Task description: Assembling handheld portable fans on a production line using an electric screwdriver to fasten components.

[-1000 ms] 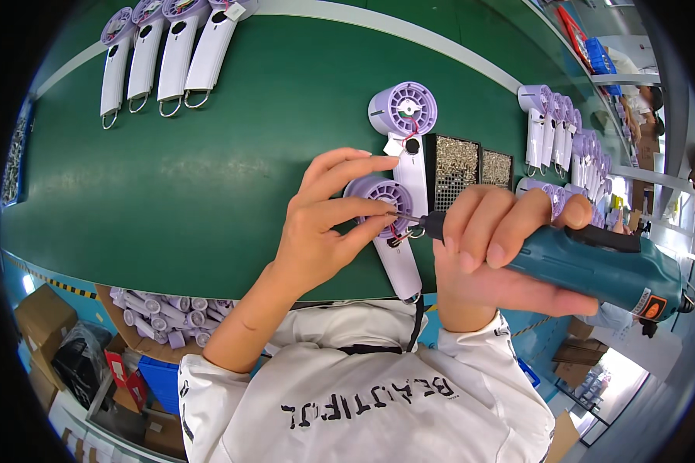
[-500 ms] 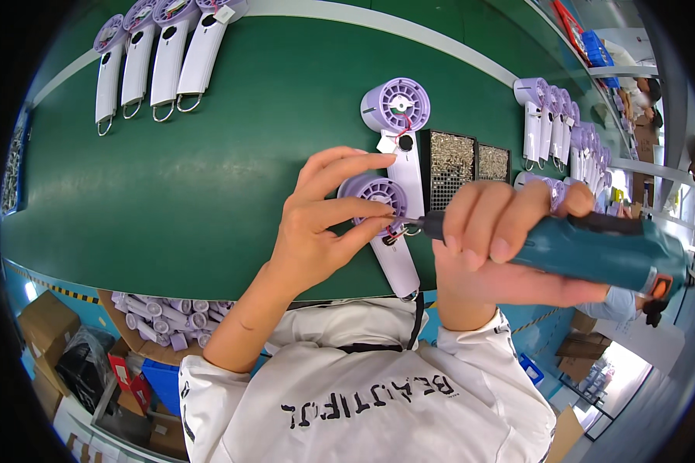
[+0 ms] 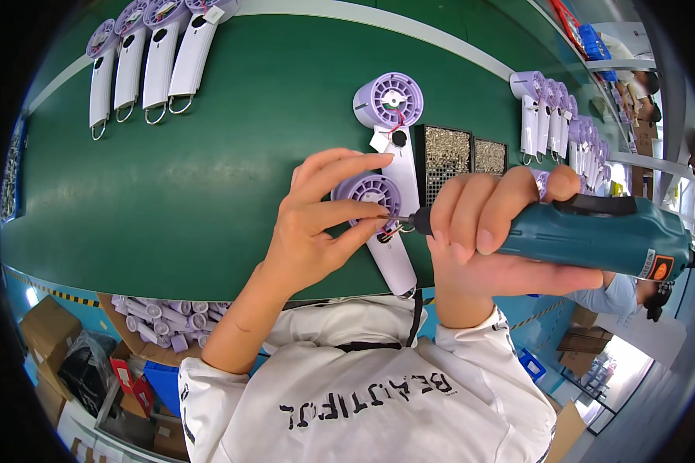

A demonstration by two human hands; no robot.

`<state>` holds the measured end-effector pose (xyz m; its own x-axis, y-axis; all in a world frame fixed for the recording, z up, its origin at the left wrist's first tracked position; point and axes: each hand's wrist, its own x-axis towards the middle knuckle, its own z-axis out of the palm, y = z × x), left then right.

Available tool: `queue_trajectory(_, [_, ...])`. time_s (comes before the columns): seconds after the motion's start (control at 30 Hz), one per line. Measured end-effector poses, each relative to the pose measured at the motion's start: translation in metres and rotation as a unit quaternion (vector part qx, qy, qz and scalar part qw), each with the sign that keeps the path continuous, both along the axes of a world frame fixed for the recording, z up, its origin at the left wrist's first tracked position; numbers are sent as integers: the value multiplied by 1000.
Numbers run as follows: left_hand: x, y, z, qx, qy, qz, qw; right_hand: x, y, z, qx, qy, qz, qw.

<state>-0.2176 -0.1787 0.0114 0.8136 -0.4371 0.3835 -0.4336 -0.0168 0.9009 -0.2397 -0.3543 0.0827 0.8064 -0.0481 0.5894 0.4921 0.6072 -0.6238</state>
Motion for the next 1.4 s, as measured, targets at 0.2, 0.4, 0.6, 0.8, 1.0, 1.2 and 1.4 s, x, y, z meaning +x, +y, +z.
queue_trajectory(0.2, [3,2,-2,9,-41,-27,999,3,7,-2,-87,-34,-4,996])
queue_trajectory(0.4, [-4,2,1,70,98,-69,990,1,20,-6,-66,-104,-109,986])
queue_trajectory(0.6, [0,0,-8,84,61,-64,992,13,21,-33,-82,5,-88,993])
queue_trajectory(0.8, [4,6,-1,68,212,-70,972,32,41,-36,-123,103,-124,979])
queue_trajectory(1.0, [5,6,-4,80,212,-86,970,33,45,-27,-174,225,-128,950])
queue_trajectory(1.2, [4,4,4,75,224,-88,968,29,41,-28,-176,215,-108,954])
queue_trajectory(1.4, [5,5,3,66,207,-105,970,14,18,-29,-227,132,-79,962])
